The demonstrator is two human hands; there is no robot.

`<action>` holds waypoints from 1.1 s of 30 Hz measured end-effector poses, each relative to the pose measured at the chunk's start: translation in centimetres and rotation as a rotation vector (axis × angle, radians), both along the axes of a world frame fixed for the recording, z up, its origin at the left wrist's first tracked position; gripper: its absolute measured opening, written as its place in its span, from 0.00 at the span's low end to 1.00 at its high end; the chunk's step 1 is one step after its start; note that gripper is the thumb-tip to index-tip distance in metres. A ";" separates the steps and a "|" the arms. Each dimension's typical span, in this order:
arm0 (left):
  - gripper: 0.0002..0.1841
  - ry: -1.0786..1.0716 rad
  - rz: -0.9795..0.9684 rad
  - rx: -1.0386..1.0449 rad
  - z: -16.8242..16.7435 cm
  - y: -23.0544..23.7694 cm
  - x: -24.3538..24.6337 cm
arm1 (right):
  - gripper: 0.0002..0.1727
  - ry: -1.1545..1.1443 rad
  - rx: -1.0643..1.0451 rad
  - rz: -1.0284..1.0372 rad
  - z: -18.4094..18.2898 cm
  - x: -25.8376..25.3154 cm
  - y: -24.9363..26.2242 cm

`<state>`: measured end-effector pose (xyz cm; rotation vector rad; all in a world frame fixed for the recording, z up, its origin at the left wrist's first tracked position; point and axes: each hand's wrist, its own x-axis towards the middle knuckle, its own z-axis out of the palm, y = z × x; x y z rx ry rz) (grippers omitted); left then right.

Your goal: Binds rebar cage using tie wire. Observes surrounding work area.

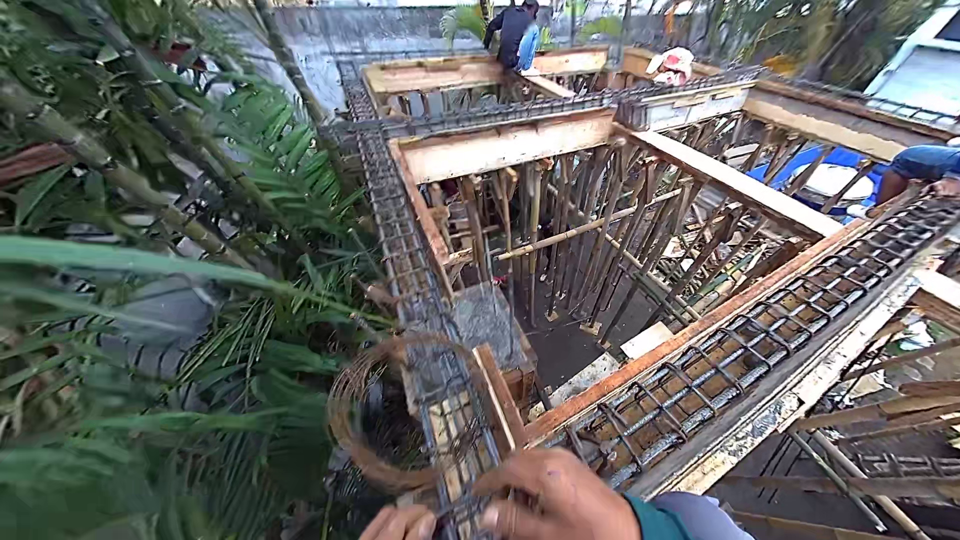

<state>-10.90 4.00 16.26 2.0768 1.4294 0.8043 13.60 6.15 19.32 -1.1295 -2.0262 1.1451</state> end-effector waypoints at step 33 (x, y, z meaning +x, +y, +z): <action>0.21 -0.477 -0.051 -0.217 -0.8 -1.3 5.6 | 0.17 0.541 0.048 -0.395 -1.1 -0.2 0.4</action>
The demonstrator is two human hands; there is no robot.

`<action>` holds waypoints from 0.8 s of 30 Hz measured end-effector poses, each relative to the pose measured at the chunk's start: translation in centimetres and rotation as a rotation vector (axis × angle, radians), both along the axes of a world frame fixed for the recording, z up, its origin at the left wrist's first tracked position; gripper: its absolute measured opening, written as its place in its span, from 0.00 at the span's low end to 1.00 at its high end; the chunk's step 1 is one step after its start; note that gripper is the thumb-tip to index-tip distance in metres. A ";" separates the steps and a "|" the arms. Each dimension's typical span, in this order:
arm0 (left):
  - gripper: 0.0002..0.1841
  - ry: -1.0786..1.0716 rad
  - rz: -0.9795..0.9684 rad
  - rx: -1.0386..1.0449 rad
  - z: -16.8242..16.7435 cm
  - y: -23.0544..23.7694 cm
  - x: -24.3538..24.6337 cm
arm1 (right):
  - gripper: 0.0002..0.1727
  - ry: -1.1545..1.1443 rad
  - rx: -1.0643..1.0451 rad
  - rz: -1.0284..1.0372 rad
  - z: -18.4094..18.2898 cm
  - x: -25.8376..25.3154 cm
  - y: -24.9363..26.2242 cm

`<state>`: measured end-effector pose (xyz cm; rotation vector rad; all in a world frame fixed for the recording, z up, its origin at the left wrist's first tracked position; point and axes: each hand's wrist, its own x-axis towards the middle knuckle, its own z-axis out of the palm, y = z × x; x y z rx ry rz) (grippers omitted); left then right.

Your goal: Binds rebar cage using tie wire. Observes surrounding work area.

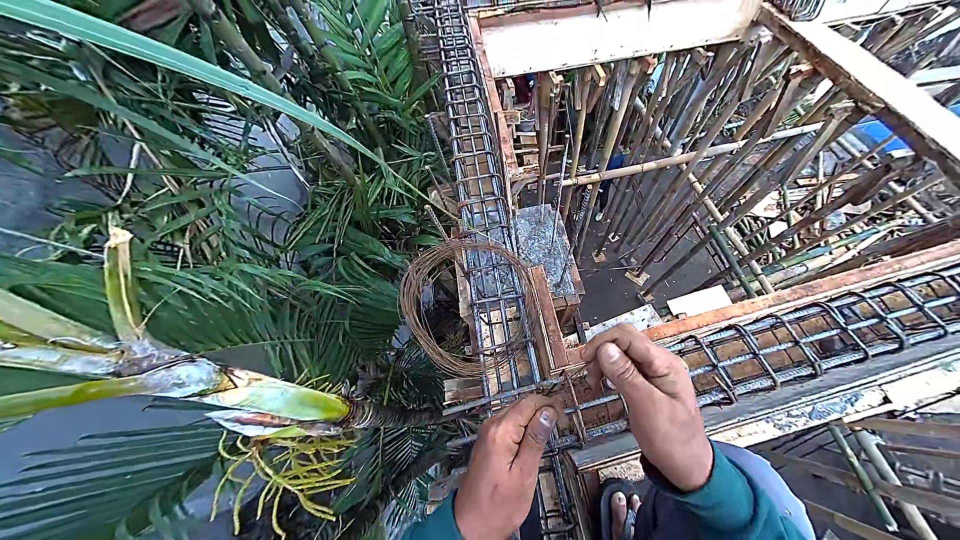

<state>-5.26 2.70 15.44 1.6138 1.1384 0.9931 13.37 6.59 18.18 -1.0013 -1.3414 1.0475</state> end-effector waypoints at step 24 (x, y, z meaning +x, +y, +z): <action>0.21 0.593 -0.076 -1.030 -6.3 1.3 -5.0 | 0.15 -0.174 0.192 -0.186 1.2 5.9 1.7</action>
